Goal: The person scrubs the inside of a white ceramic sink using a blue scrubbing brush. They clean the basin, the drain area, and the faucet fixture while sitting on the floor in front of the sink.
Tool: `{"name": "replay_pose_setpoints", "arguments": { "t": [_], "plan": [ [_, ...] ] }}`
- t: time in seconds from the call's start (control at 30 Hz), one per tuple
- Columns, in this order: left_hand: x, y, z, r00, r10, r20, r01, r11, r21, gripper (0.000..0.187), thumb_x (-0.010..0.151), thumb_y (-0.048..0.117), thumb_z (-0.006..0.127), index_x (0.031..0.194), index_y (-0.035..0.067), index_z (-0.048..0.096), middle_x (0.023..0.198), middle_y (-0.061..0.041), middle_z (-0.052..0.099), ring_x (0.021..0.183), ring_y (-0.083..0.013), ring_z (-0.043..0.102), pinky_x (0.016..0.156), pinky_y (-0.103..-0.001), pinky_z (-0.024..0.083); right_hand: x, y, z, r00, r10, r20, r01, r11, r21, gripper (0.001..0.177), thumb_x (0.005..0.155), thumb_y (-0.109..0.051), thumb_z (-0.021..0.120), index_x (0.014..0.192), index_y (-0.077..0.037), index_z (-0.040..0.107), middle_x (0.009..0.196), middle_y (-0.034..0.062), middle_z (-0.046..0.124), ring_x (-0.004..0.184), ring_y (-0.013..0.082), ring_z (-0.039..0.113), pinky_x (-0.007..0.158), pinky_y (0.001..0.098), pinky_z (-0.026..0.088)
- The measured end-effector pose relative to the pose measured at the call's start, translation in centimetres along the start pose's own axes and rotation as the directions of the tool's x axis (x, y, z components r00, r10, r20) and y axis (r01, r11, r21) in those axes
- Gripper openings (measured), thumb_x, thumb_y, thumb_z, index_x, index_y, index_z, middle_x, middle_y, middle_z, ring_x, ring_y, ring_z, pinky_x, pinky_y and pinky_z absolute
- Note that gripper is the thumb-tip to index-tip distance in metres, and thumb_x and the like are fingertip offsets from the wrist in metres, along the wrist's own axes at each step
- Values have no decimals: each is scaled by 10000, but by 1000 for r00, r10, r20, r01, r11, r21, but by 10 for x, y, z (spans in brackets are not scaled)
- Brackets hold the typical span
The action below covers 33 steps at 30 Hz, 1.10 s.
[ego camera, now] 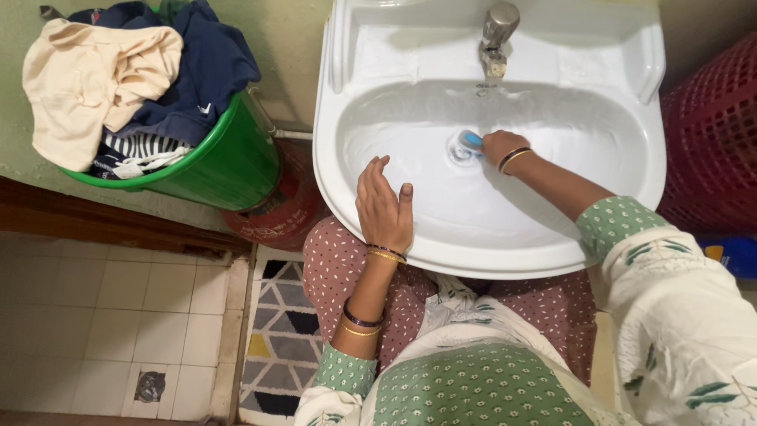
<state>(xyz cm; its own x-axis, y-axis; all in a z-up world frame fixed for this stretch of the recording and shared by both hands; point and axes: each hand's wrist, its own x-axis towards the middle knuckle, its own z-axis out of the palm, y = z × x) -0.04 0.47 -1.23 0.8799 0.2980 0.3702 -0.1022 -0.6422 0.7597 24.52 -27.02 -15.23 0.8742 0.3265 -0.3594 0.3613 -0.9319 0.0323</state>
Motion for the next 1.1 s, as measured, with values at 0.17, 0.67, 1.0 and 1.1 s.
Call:
{"name": "replay_pose_setpoints", "arguments": {
  "t": [0.17, 0.67, 1.0, 1.1],
  "plan": [
    [-2, 0, 0, 1000, -3, 1, 3, 1000, -6, 791, 1070, 636, 226, 1454, -29, 417, 1506, -195, 504, 1444, -411, 414, 1164, -536, 328, 12, 7, -7, 954, -133, 270, 143, 990, -16, 426, 975, -442, 630, 1002, -41, 772, 1046, 201, 733, 996, 378, 709, 900, 471, 543],
    [-3, 1, 0, 1000, -6, -2, 6, 1000, -11, 781, 1072, 631, 220, 1449, -21, 428, 1496, -197, 505, 1433, -408, 425, 1162, -535, 334, 8, 5, 16, 999, -49, -24, 48, 998, -34, 252, 960, -206, 596, 1060, -81, 790, 1042, 206, 756, 981, 386, 726, 843, 496, 565],
    [-3, 0, 0, 1000, -14, 7, 14, 1000, -17, 793, 1071, 642, 215, 1450, -20, 429, 1507, -201, 497, 1445, -413, 411, 1162, -535, 329, -17, 3, -13, 974, 59, 217, -78, 994, 81, 392, 962, -398, 665, 1045, -29, 768, 985, 214, 753, 922, 378, 728, 851, 478, 553],
    [-1, 0, -1, 1000, -7, -6, 7, 1000, -22, 791, 1072, 637, 217, 1452, -24, 425, 1506, -198, 499, 1446, -414, 407, 1167, -535, 323, -7, -7, 3, 988, 5, 155, -26, 991, 131, 418, 960, -393, 669, 1030, 8, 763, 963, 227, 750, 894, 386, 722, 833, 477, 553]
  ]
}}
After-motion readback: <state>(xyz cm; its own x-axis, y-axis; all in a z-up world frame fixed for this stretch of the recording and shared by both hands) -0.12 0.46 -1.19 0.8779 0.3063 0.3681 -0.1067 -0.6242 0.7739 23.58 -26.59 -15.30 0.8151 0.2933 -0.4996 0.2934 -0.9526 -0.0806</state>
